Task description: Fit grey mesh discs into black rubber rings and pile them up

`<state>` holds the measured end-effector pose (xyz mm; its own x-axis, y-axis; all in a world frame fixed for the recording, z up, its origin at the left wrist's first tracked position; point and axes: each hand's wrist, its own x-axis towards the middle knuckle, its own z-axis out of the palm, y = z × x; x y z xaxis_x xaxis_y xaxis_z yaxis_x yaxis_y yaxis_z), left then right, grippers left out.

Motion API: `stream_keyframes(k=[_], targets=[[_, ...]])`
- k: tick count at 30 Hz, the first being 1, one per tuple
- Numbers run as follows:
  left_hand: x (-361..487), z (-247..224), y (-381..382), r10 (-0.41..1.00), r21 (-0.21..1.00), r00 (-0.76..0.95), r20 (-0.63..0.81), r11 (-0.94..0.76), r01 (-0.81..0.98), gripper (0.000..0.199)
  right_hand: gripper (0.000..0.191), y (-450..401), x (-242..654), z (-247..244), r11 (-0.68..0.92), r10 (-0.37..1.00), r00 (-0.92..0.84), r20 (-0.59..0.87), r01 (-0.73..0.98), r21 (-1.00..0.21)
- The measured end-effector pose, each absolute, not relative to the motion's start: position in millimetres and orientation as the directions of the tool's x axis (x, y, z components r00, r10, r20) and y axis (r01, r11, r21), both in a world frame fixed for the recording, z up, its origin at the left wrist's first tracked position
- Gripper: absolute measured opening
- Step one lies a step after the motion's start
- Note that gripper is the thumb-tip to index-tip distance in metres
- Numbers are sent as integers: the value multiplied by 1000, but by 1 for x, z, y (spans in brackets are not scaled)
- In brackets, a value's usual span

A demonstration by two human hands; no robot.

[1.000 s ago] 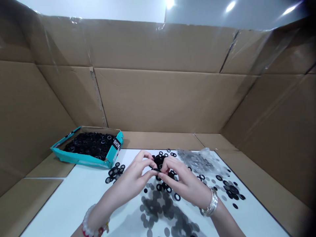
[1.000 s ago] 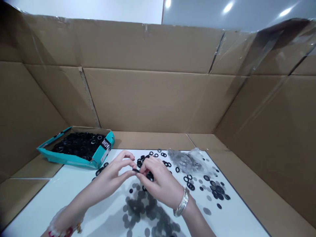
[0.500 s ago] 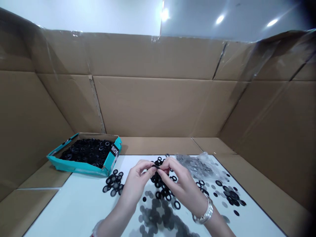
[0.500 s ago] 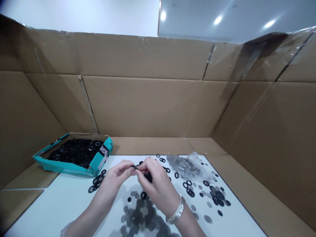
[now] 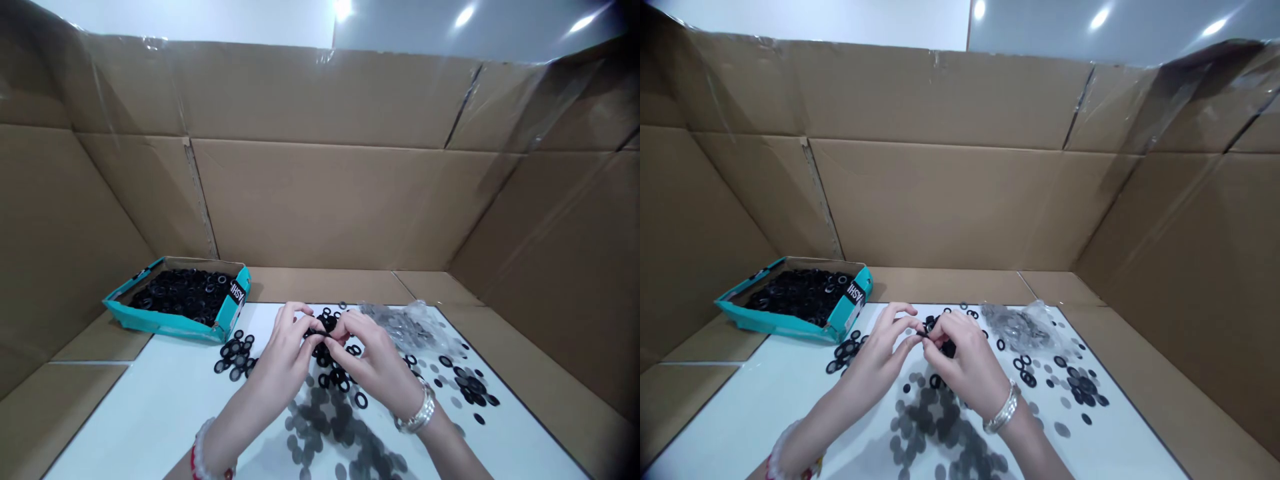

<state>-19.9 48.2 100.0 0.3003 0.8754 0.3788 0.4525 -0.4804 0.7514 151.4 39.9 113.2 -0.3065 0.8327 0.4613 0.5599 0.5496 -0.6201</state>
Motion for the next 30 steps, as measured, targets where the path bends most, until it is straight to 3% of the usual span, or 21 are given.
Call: stream_keyframes(k=[4,7,11,13,22,30], targets=[[-18,99,47,863,736,281,420,-505,451,17,19,35,145,111,572,795,-288,534,647,-504],[-16,103,48,905,855,239,352,-415,311,13,17,33,143,111,602,764,-290,577,643,-474],[-14,105,51,954,988,261,150,-137,-70,14,11,35,144,113,602,788,-283,547,542,-586],[-15,104,52,953,989,284,103,-68,-131,20,11,37,146,114,581,811,-285,511,497,-645],[-23,107,55,936,953,284,208,-259,156,11,17,41,149,110,439,897,-267,353,438,-785],[-18,103,55,929,946,300,216,-275,172,9,15,51,154,105,419,901,-304,311,417,-807]])
